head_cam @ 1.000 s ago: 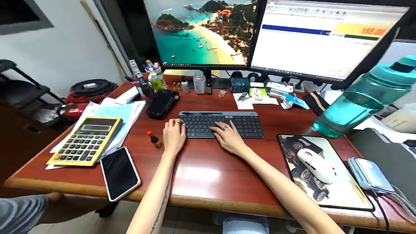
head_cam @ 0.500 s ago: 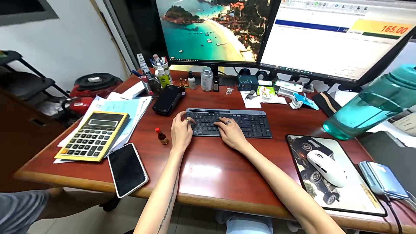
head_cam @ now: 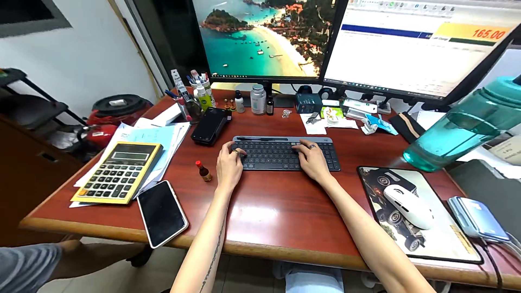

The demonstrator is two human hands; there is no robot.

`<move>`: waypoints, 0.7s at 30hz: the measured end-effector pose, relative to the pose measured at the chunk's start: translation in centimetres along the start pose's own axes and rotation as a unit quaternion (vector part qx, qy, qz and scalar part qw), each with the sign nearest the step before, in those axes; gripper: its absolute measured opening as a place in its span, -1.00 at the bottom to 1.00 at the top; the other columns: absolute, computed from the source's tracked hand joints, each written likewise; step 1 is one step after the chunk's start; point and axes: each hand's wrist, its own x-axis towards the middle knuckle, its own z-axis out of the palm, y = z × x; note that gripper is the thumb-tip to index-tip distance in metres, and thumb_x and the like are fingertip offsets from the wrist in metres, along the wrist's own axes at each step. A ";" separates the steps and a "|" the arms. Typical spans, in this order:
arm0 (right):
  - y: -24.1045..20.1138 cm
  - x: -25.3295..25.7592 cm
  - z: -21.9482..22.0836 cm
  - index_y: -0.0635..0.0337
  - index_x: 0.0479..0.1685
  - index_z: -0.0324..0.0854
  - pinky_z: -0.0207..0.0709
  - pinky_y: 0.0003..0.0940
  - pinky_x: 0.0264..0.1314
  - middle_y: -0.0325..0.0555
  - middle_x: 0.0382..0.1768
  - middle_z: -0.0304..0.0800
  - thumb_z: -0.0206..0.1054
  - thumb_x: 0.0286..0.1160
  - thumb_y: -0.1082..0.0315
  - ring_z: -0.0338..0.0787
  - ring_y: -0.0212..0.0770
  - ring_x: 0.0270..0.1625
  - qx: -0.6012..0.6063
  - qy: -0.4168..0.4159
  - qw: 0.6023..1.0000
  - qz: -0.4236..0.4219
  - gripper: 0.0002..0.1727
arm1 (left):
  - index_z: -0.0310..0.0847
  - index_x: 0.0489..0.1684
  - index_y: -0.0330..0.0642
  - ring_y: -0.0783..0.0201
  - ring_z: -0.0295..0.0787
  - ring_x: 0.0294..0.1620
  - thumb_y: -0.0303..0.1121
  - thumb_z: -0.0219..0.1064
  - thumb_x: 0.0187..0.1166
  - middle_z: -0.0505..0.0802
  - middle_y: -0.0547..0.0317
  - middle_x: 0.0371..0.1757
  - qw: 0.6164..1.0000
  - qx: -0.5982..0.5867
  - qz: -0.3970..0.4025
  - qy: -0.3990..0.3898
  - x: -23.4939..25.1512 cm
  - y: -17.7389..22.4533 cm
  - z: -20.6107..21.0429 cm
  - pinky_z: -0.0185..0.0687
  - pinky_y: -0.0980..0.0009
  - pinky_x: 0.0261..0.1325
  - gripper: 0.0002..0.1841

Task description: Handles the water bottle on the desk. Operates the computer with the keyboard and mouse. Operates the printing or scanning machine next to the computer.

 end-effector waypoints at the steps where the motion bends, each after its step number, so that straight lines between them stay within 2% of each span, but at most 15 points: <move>1: -0.2 -0.1 -0.1 0.23 0.22 0.78 0.39 0.24 0.57 0.25 0.48 0.63 0.15 0.62 0.51 0.60 0.30 0.52 -0.001 0.007 1.000 -0.004 -0.65 | 0.85 -0.10 -0.24 -0.29 0.62 0.45 -0.64 0.10 0.62 0.63 -0.27 0.52 1.000 -0.004 0.003 0.003 0.0 -0.1 0.0 0.53 -0.21 0.40 -0.68; 4: 0.0 0.0 0.6 0.20 0.20 0.80 0.37 0.28 0.57 0.21 0.45 0.66 0.15 0.65 0.45 0.61 0.30 0.51 -0.012 0.015 1.000 -0.021 -0.66 | 0.84 -0.10 -0.24 -0.29 0.61 0.45 -0.63 0.10 0.61 0.62 -0.27 0.53 1.000 -0.010 0.018 0.003 0.0 -0.1 0.1 0.51 -0.24 0.39 -0.70; 6: 0.1 0.0 1.3 0.16 0.20 0.81 0.22 0.39 0.66 0.19 0.49 0.65 0.14 0.68 0.39 0.55 0.31 0.58 -0.017 -0.006 1.000 -0.024 -0.66 | 0.84 -0.12 -0.24 -0.30 0.60 0.46 -0.63 0.12 0.61 0.61 -0.27 0.54 1.000 -0.008 0.029 -0.003 0.0 -0.2 0.2 0.46 -0.26 0.43 -0.70; 8: 0.1 -0.1 1.7 0.15 0.19 0.82 0.14 0.45 0.68 0.19 0.49 0.64 0.13 0.68 0.38 0.52 0.33 0.60 -0.021 -0.014 0.999 -0.027 -0.66 | 0.85 -0.14 -0.24 -0.30 0.59 0.47 -0.64 0.12 0.59 0.62 -0.25 0.55 0.999 -0.002 0.035 -0.004 -0.1 -0.2 0.0 0.43 -0.26 0.45 -0.70; 16: -0.1 -0.2 0.7 0.15 0.23 0.80 0.19 0.42 0.65 0.21 0.49 0.64 0.11 0.67 0.43 0.54 0.32 0.58 -0.018 -0.014 1.000 0.000 -0.64 | 0.89 -0.10 -0.14 -0.28 0.47 0.62 -0.65 0.12 0.57 0.62 -0.16 0.59 0.997 0.047 0.044 -0.036 -0.2 0.1 -0.1 0.25 -0.31 0.57 -0.65; 18: -0.2 -0.3 0.7 0.17 0.23 0.79 0.21 0.41 0.65 0.20 0.48 0.64 0.12 0.65 0.45 0.55 0.31 0.57 -0.014 -0.005 1.000 -0.002 -0.63 | 0.90 -0.13 -0.13 -0.25 0.44 0.65 -0.65 0.12 0.56 0.60 -0.12 0.63 0.997 0.050 0.046 -0.026 -0.2 0.0 -0.1 0.21 -0.31 0.59 -0.64; 21: -0.4 -0.3 0.7 0.17 0.25 0.79 0.20 0.41 0.67 0.19 0.47 0.65 0.12 0.65 0.45 0.56 0.30 0.57 -0.016 0.002 1.000 -0.006 -0.63 | 0.90 -0.05 -0.08 -0.26 0.48 0.61 -0.61 0.11 0.58 0.56 -0.15 0.65 0.998 0.044 0.053 0.002 -0.2 0.1 0.0 0.24 -0.31 0.54 -0.63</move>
